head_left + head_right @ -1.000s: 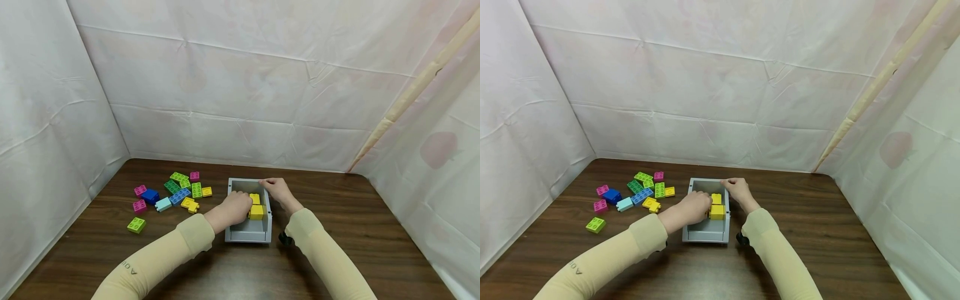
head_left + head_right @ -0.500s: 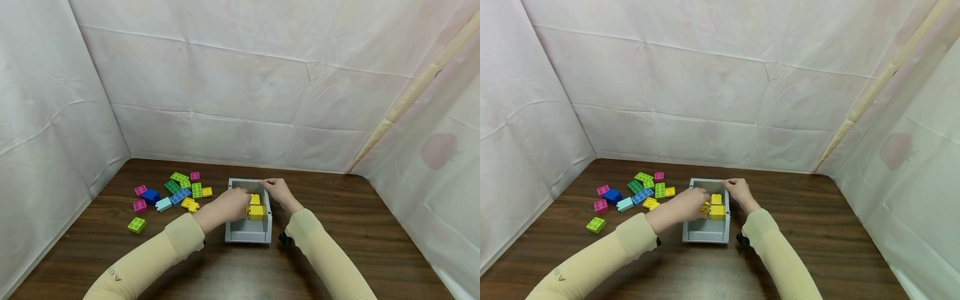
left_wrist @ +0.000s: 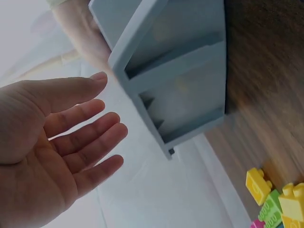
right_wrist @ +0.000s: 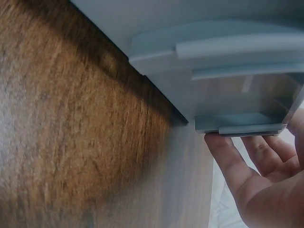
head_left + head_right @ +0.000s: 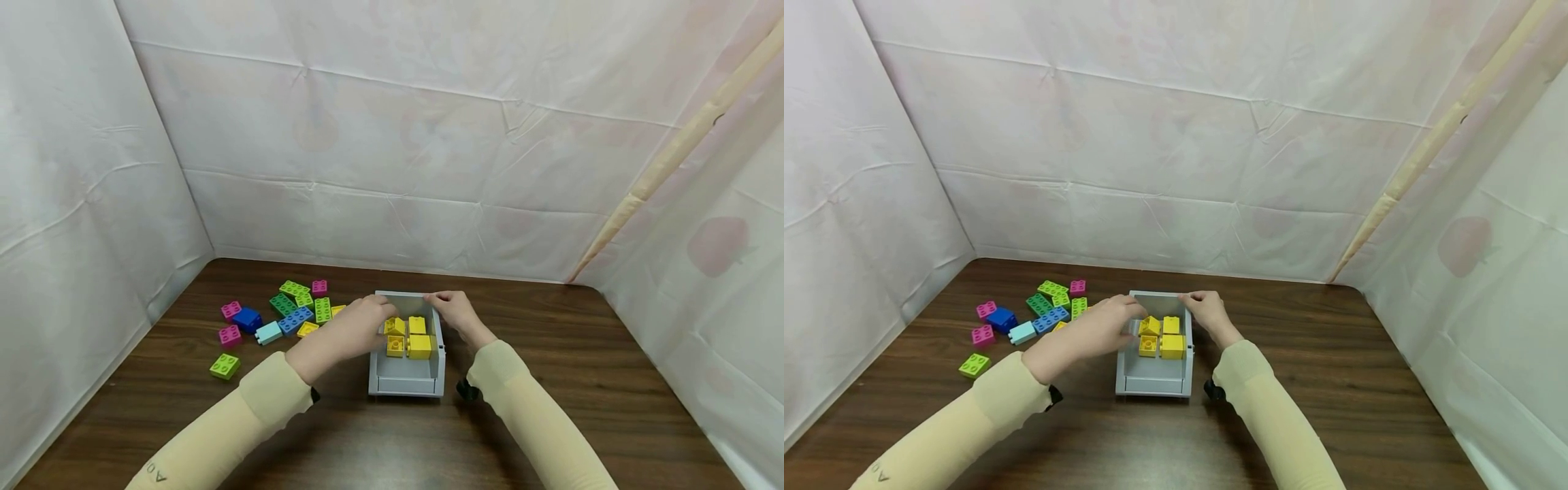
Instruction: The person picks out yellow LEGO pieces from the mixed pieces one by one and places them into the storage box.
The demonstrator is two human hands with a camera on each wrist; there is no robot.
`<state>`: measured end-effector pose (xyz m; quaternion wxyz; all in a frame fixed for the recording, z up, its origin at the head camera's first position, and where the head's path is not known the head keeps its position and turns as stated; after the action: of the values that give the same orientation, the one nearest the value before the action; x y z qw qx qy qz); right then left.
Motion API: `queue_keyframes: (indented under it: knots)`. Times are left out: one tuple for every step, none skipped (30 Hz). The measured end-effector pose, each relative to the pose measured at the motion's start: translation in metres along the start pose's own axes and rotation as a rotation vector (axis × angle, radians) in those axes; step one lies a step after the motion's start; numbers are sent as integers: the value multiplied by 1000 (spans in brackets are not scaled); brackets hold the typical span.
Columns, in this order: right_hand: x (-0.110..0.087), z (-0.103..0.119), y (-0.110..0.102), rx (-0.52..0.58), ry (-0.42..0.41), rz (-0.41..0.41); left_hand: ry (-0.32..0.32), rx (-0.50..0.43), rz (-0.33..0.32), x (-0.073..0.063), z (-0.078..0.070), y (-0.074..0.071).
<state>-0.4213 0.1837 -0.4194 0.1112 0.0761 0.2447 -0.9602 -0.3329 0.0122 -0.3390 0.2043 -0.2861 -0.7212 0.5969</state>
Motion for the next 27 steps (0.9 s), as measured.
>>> queue_keyframes:
  knots:
    - [0, 0, 0, 0, 0, 0, -6, -11, -10, -2, 2, -1]
    - [1, 0, 0, -1, 0, -1, -14, -17, -17, -4, 4, -2]
    - [1, 0, 0, -1, -1, -1, -19, -31, -25, -6, 6, -4]
    - [1, -1, 0, -2, -2, -2, -25, -36, -33, -9, 9, -5]
    - [2, -1, 0, -3, -3, -2, -31, -41, -42, -11, 11, -6]
    - [2, -1, 0, -4, -6, -2, -38, -45, -50, -13, 14, -7]
    - [2, -1, 0, -2, -5, -2, -44, -55, -59, -15, 17, -8]
    - [2, -1, 0, -2, -5, -2, -53, -64, -63, -18, 20, -9]
    - [2, -1, 0, -3, -5, -1, -60, -74, -72, -20, 22, -11]
    - [2, -1, 0, -3, -5, 0, -68, -75, -76, -22, 26, -11]
    - [2, -1, 0, -1, -4, 0, -74, -85, -80, -24, 29, -12]
    - [2, -1, 0, 0, -2, 0, -81, -94, -81, -26, 31, -12]
    - [2, -2, 0, 2, 1, 1, -85, -102, -83, -28, 34, -12]
    - [2, -2, 0, 4, 2, 1, -91, -106, -80, -30, 37, -12]
    - [2, -2, 0, 8, 5, 0, -95, -112, -81, -33, 39, -11]
    - [2, -2, 0, 12, 7, 0, -101, -113, -77, -34, 42, -10]
    - [1, -2, 0, 16, 10, 0, -105, -115, -76, -37, 44, -9]
    - [1, -2, 0, 18, 12, 0, -114, -117, -76, -39, 47, -7]
    - [0, -2, 0, 22, 14, 1, -121, -113, -76, -41, 50, -6]
    - [0, -2, 0, 24, 15, 2, -129, -106, -76, -42, 53, -4]
    - [0, -2, 0, 25, 17, 2, -136, -98, -80, -44, 57, -2]
    - [0, -2, 0, 25, 16, 4, -144, -87, -81, -46, 61, 0]
    - [0, -2, 0, 24, 17, 5, -146, -76, -82, -47, 64, 2]
    - [0, -2, 1, 23, 17, 6, -153, -71, -79, -49, 68, 4]
    - [0, -2, 1, 22, 16, 7, -156, -66, -75, -50, 71, 5]
    - [0, -2, 1, 20, 15, 7, -160, -63, -71, -51, 74, 7]
    - [0, -2, 1, 19, 13, 7, -166, -65, -66, -52, 77, 9]
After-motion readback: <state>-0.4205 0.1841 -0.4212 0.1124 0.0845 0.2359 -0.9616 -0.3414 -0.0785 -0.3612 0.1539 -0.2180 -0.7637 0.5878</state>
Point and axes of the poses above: each hand's wrist, its own x-axis towards the middle knuckle, its own y-axis out of the palm, z = x × y, the point moved 8 cm from there along x, towards the middle knuckle, and after that the axes turned 10 degrees about z, right-handed, at the moved point
